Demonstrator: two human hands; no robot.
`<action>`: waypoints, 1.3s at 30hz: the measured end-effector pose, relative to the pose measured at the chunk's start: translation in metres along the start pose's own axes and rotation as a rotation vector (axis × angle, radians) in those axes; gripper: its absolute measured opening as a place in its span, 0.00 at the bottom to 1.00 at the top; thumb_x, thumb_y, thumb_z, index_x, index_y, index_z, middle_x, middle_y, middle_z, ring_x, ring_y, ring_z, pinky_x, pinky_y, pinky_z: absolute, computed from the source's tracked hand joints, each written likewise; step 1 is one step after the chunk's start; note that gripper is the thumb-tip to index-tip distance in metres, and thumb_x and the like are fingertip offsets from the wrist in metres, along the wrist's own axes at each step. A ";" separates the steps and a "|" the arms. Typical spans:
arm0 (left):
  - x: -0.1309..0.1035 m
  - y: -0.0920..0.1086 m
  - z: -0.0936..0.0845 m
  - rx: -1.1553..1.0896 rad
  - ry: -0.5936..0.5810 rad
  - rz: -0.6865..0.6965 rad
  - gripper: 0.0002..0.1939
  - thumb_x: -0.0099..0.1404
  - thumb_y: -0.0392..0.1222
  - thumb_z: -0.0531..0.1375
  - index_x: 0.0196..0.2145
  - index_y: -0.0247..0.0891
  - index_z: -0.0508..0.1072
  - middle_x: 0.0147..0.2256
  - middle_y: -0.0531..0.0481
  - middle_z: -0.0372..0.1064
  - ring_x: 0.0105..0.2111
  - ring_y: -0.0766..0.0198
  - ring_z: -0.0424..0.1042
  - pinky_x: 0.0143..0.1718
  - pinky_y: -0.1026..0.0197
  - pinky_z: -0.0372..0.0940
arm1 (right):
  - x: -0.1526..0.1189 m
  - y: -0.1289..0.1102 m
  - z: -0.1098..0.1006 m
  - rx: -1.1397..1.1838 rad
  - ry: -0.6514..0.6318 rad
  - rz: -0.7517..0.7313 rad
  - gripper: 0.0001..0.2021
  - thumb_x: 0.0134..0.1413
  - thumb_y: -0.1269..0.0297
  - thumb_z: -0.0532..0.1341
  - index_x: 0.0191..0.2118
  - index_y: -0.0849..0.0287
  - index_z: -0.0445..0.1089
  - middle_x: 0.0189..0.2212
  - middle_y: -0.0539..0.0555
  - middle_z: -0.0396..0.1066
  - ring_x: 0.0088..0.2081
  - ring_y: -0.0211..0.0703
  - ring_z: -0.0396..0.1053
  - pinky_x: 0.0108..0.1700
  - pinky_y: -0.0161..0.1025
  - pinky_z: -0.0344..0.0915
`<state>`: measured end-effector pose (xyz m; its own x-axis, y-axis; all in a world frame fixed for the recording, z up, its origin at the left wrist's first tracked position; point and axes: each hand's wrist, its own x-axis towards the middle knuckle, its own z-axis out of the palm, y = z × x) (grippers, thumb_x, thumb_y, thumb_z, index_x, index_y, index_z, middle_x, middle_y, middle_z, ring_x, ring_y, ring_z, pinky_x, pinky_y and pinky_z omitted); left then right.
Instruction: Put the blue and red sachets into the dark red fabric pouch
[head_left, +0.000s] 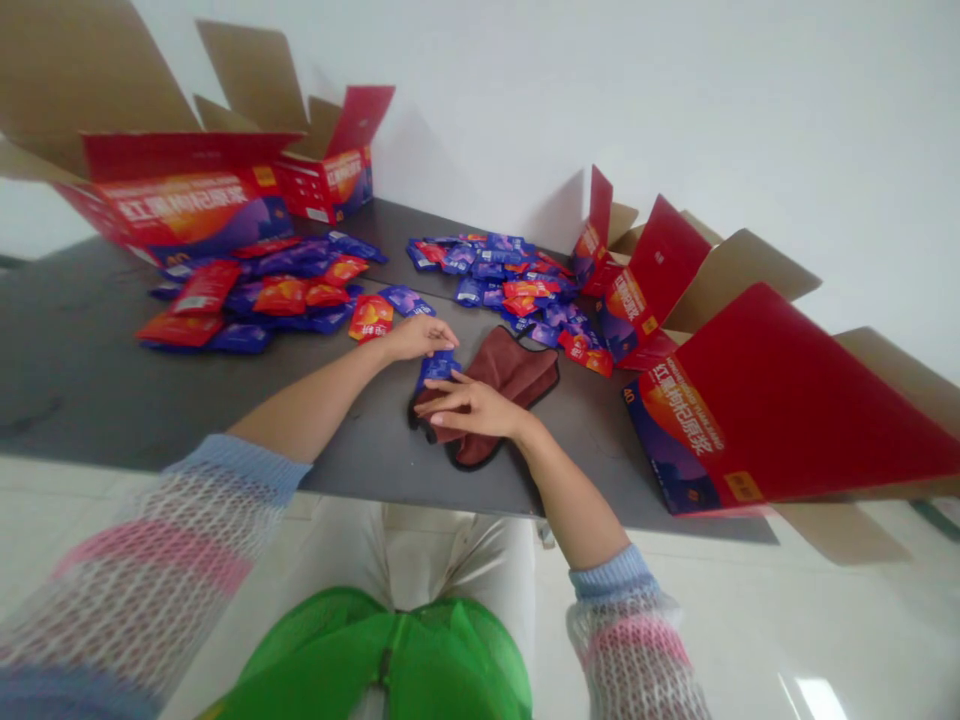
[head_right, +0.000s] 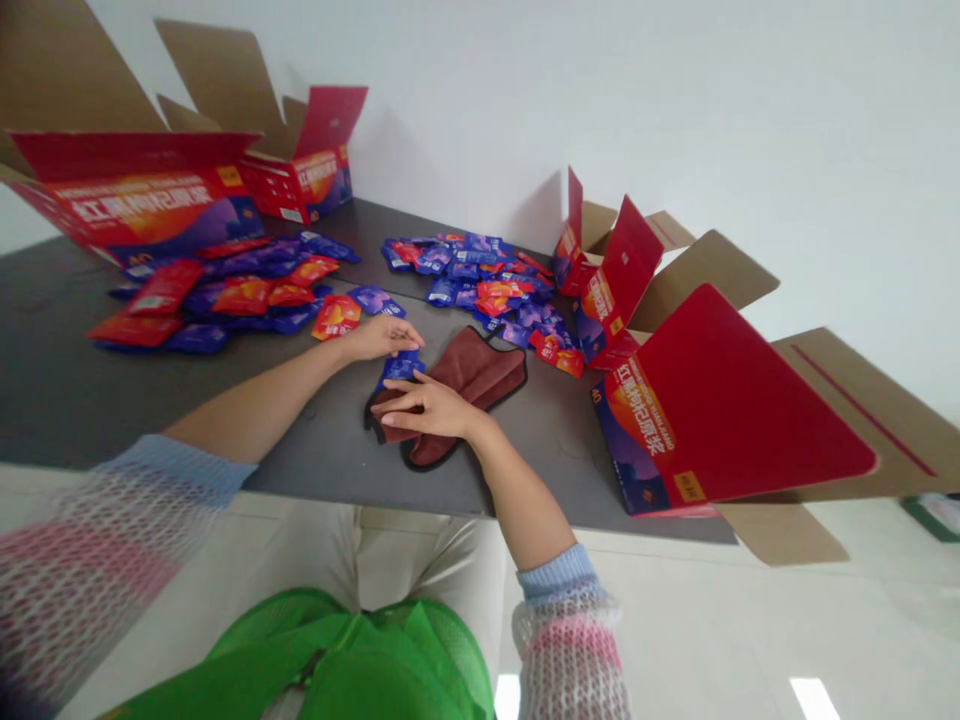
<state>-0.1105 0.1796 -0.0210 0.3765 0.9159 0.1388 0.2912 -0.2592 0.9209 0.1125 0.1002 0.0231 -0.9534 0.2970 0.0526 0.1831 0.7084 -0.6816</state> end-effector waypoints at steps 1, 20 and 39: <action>0.001 -0.002 0.000 0.003 0.001 0.009 0.14 0.56 0.45 0.69 0.36 0.32 0.79 0.30 0.47 0.78 0.22 0.69 0.69 0.23 0.67 0.63 | 0.001 0.002 0.001 -0.044 0.019 0.015 0.18 0.67 0.53 0.55 0.56 0.51 0.73 0.58 0.51 0.71 0.69 0.44 0.51 0.71 0.52 0.33; 0.006 0.000 -0.004 -0.048 -0.040 -0.078 0.15 0.52 0.47 0.70 0.32 0.33 0.80 0.24 0.48 0.76 0.18 0.70 0.67 0.18 0.69 0.57 | 0.002 -0.010 -0.006 -0.171 0.026 0.217 0.32 0.58 0.38 0.58 0.66 0.38 0.59 0.67 0.47 0.56 0.73 0.55 0.29 0.60 0.67 0.03; 0.004 -0.005 -0.006 0.019 0.001 -0.025 0.16 0.50 0.50 0.69 0.28 0.33 0.77 0.20 0.51 0.72 0.18 0.70 0.65 0.20 0.69 0.59 | 0.029 0.011 0.009 -0.420 0.257 0.360 0.27 0.64 0.47 0.54 0.65 0.50 0.64 0.69 0.49 0.54 0.73 0.51 0.28 0.70 0.63 0.30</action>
<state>-0.1152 0.1863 -0.0226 0.3683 0.9224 0.1159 0.3172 -0.2419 0.9170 0.0846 0.1112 0.0105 -0.7355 0.6725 0.0824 0.6117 0.7114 -0.3460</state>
